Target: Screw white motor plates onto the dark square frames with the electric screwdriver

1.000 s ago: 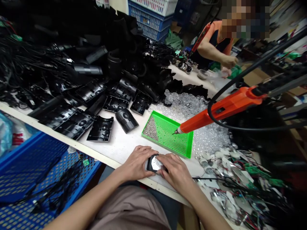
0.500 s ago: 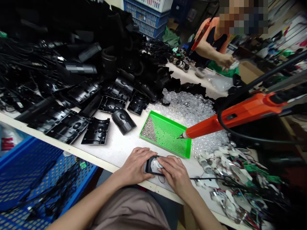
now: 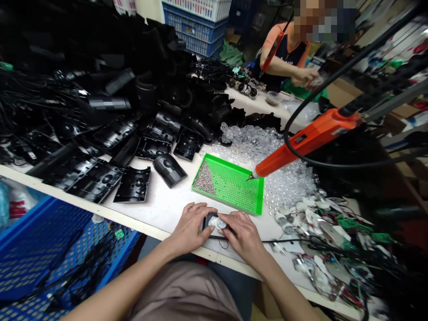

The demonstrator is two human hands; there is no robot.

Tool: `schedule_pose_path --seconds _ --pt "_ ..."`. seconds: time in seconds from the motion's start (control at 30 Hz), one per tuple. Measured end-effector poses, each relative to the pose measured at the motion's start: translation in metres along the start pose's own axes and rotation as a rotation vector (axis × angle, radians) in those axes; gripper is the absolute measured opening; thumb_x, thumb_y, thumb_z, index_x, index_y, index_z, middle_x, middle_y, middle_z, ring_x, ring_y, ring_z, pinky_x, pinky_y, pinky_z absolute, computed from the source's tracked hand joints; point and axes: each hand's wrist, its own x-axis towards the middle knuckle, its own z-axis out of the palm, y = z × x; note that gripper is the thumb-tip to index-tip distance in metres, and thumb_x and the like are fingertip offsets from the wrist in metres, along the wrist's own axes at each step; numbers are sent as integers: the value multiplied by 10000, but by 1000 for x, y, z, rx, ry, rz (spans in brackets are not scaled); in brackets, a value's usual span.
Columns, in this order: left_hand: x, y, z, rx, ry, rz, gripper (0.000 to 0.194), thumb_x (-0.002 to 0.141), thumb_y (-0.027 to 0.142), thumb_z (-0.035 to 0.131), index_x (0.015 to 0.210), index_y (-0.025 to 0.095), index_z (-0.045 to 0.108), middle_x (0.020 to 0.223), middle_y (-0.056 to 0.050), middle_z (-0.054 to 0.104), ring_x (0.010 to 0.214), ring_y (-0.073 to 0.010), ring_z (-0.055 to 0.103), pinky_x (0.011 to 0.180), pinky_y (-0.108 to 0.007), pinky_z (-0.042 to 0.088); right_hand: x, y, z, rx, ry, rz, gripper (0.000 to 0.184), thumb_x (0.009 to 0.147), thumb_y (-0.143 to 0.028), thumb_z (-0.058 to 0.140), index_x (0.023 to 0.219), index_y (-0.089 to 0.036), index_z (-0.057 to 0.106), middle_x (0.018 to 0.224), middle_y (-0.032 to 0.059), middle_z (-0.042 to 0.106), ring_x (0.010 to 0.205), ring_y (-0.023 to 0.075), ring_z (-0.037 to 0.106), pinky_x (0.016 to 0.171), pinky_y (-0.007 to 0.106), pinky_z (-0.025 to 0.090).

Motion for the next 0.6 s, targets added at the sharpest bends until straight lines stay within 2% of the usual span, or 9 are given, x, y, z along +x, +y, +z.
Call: schedule_pose_path --seconds 0.17,0.27,0.33,0.4,0.47,0.53,0.6 --pt "-3 2 5 7 5 -26 383 884 264 504 1266 233 502 1294 -70 600 1311 -271 427 1133 -556 174 -1 -1 2 -27 21 2 285 896 -157 545 1172 -192 607 1021 72 718 902 219 593 779 377 485" --pt "-3 1 7 19 7 -41 388 902 298 490 1285 236 490 1315 -73 587 1323 -272 418 1136 -567 166 -6 0 -9 -56 3 1 394 918 -180 511 1311 -211 519 1178 79 679 1032 230 593 848 392 500" --pt "-3 0 8 27 8 -38 415 912 305 475 1321 242 464 1338 -80 570 1325 -271 418 1138 -573 159 -16 0 -20 -78 44 64 396 938 -192 475 1334 -209 498 1207 87 664 1095 224 584 888 386 500" --pt "-3 -2 11 36 17 -29 473 921 291 450 1388 232 398 1365 -96 545 1326 -268 419 1139 -579 147 -30 -4 -28 -119 73 150 306 945 -191 461 1229 -205 576 1125 80 693 1053 220 604 876 378 497" --pt "-4 -4 14 42 33 -19 529 929 279 428 1444 223 323 1387 -108 520 1332 -269 411 1138 -585 142 -44 -10 -28 -176 36 214 221 938 -203 486 1109 -198 626 1041 74 708 977 229 619 846 386 481" --pt "-5 -4 15 41 51 -6 556 932 265 412 1472 245 281 1412 -103 494 1345 -277 393 1133 -596 146 -52 -18 -20 -232 12 256 187 929 -232 515 1071 -182 626 981 80 705 913 239 616 829 396 453" --pt "-6 -2 14 41 77 20 587 919 236 407 1485 276 258 1448 -89 455 1360 -292 366 1126 -606 161 -54 -25 -10 -270 68 290 180 933 -247 514 1056 -171 620 896 77 694 848 234 604 828 396 423"
